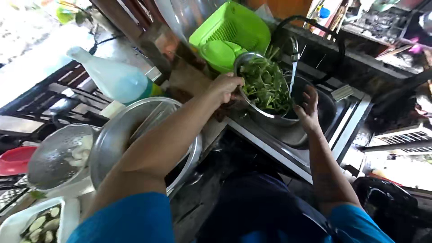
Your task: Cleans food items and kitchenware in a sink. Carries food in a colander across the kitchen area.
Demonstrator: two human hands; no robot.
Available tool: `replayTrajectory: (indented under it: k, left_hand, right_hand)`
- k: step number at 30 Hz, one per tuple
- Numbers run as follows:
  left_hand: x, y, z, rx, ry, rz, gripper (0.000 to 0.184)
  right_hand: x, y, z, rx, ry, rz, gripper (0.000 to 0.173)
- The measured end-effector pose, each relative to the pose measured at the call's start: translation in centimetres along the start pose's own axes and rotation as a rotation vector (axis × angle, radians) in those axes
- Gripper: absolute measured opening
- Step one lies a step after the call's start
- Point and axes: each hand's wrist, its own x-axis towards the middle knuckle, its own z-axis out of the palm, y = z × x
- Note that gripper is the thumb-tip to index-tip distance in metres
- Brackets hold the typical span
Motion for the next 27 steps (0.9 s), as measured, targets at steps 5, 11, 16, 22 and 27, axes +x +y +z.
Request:
replayTrajectory:
  k: [5,11,16,22,27]
  left_hand:
    - [2.4,3.0,5.0,0.231,-0.132,-0.036,0.043]
    - [3.1,7.4,10.1,0.918,-0.099,0.101,0.035]
    - [2.8,9.1,13.3,1.153,0.003,0.237,0.031]
    - [3.6,11.2,15.2,1.293,-0.003,0.374,0.037]
    - [3.0,11.8,17.2,1.322,0.010,0.369,0.041]
  right_hand:
    - [5.3,-3.8,2.3,-0.452,-0.127,-0.227,0.100]
    - [9.6,-0.5,1.9,-0.562,-0.381,0.088,0.079]
    - [10.0,5.1,-1.9,-0.353,-0.293,0.320,0.064]
    - [10.0,7.5,-2.5,-0.662,-0.597,0.560,0.049]
    - [11.9,3.4,-2.7,-0.986,-0.755,0.562,0.044]
